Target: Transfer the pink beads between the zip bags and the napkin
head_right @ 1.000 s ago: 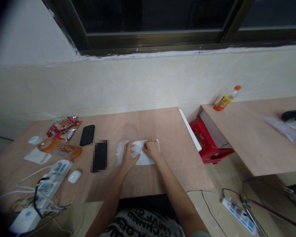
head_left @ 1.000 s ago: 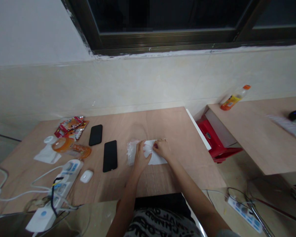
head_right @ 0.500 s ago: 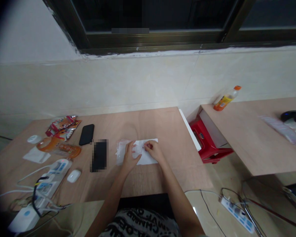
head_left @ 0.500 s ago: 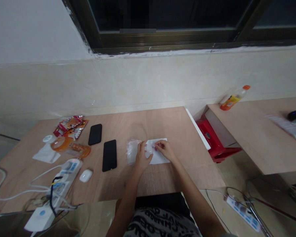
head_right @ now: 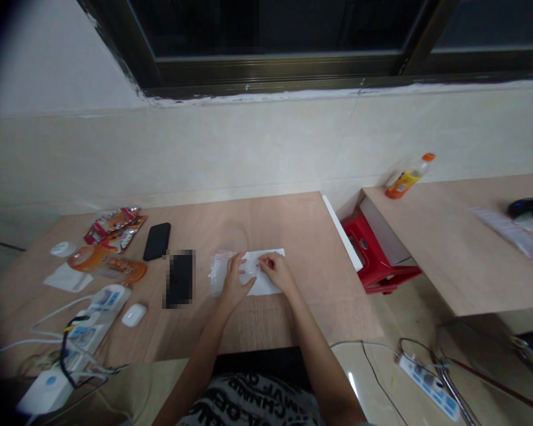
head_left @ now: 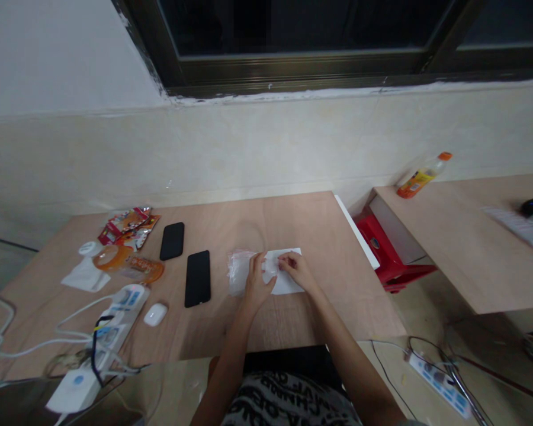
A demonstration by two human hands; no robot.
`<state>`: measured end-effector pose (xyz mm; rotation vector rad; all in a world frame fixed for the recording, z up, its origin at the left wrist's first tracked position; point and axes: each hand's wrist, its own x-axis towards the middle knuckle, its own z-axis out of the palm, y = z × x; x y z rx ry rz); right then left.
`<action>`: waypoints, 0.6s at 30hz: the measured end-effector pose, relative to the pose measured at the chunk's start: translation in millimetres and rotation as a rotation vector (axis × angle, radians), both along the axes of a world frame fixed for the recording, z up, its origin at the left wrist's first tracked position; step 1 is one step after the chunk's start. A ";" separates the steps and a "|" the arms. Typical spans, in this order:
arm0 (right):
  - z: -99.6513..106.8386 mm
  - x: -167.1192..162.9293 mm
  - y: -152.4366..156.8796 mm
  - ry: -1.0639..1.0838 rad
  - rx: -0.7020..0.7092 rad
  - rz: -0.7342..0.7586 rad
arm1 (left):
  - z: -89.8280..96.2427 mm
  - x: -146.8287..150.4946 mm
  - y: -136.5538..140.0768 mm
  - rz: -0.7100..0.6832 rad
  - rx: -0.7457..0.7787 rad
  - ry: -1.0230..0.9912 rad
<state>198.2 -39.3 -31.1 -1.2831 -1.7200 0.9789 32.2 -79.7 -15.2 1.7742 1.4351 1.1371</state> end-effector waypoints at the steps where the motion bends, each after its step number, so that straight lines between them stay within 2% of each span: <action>1: -0.5 1.7 1.4 -0.051 0.004 -0.016 | 0.1 -0.4 0.0 0.002 -0.002 0.003; 9: 11.2 -1.5 5.7 -0.521 0.057 0.053 | 3.6 -2.3 -0.1 0.014 0.009 0.047; 18: 17.3 -13.6 7.9 -0.673 0.028 0.092 | 3.9 -3.3 0.4 0.030 0.021 0.037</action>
